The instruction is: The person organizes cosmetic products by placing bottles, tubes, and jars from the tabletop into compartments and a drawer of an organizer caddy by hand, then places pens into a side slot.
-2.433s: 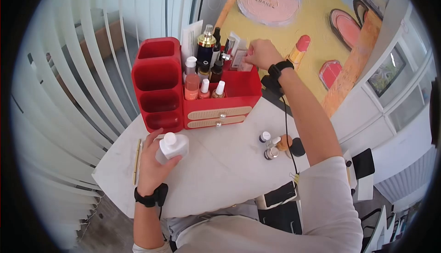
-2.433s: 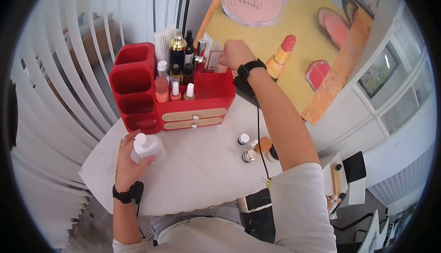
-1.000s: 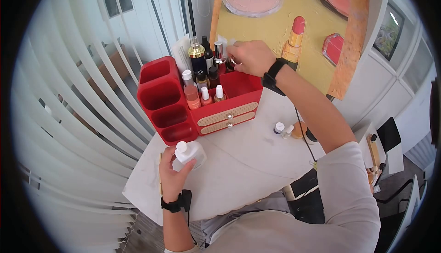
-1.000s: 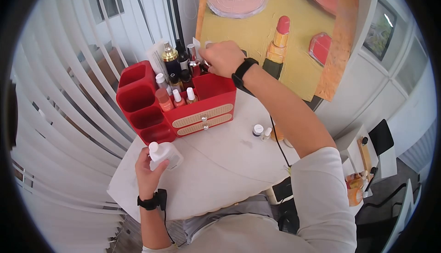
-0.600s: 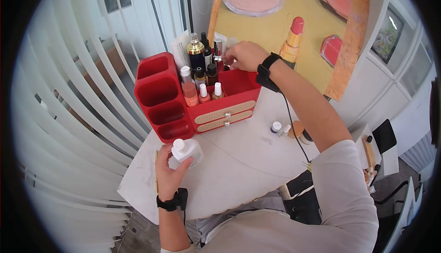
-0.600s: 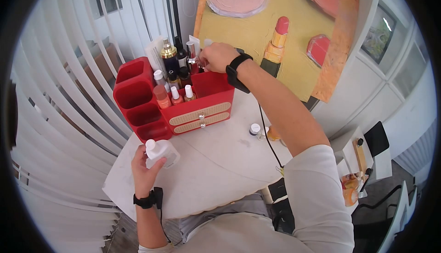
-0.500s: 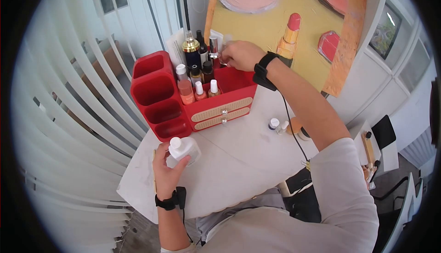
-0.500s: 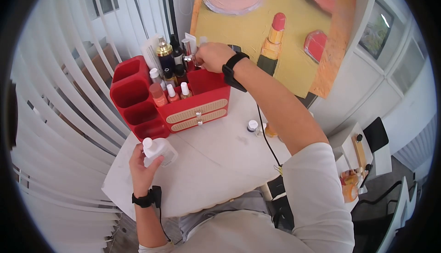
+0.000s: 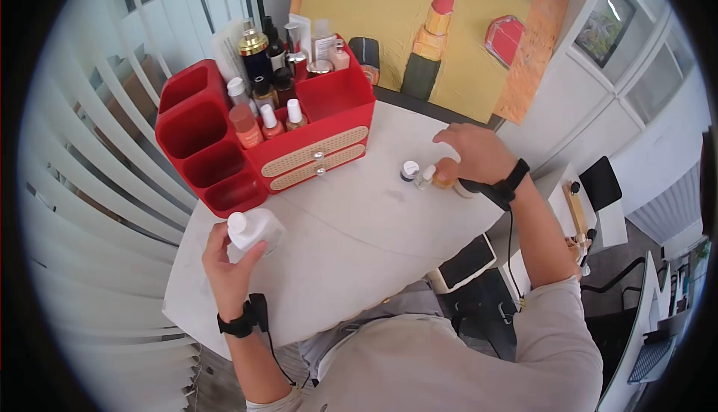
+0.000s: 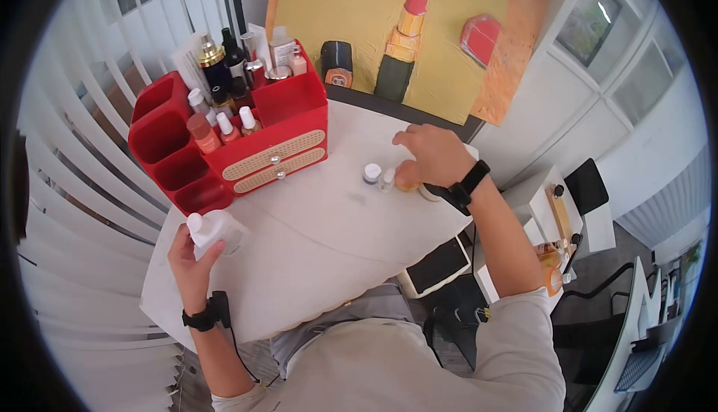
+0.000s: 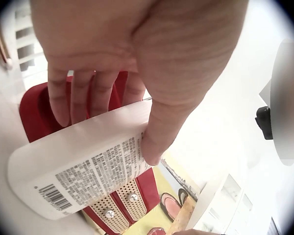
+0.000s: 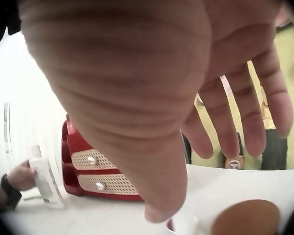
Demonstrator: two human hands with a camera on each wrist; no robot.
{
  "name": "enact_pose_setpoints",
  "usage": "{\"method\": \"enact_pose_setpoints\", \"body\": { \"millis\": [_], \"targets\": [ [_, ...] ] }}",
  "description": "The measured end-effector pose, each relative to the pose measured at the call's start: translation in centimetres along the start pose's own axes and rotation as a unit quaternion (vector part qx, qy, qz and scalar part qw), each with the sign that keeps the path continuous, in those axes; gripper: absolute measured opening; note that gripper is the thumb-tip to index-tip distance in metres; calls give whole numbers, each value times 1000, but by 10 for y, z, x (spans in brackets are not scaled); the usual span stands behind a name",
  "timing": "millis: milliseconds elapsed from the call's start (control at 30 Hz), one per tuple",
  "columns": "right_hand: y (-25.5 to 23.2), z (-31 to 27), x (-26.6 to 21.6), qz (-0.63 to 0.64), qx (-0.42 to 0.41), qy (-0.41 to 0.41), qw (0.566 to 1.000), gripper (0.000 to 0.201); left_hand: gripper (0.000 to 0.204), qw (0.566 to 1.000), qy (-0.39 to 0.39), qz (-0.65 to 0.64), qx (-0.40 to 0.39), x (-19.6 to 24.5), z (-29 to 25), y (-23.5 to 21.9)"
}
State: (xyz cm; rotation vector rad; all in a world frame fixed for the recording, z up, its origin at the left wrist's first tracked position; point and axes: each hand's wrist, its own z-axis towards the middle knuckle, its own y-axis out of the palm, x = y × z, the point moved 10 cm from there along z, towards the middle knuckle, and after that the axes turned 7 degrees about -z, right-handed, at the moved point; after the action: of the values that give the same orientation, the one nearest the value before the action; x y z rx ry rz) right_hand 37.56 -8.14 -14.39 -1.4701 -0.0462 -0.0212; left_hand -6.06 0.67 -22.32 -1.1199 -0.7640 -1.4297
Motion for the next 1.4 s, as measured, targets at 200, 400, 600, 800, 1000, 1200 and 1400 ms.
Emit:
{"method": "enact_pose_setpoints", "body": {
  "millis": [200, 400, 600, 800, 1000, 1200, 1400],
  "targets": [
    [62, -5, 22, 26, -105, 9, 994, 55, 45, 999, 2, -34, 14, 0, 1, 1],
    [-59, 23, 39, 106, 163, 47, 980, 52, 46, 999, 12, -41, 13, -4, 1, -2],
    [-96, 119, -21, 336, 181, -28, 924, 53, 46, 999, 4, -42, -4, -1, 1, 2],
    [-75, 178, -90, 53, 99, -106, 988, 52, 49, 998, -3, -59, -9, -13, 1, -1],
    [-76, 166, -99, -16, 173, -123, 977, 53, 52, 1000, 11, -24, -1, -14, 0, -3],
    [-105, 84, -66, 79, 340, -31, 937, 34, 53, 1000, -4, -23, 0, -14, -1, -2],
    [39, 6, -27, -60, 80, 92, 991, 44, 53, 1000, 2, -30, 2, -9, -2, -2]
  ]
}}
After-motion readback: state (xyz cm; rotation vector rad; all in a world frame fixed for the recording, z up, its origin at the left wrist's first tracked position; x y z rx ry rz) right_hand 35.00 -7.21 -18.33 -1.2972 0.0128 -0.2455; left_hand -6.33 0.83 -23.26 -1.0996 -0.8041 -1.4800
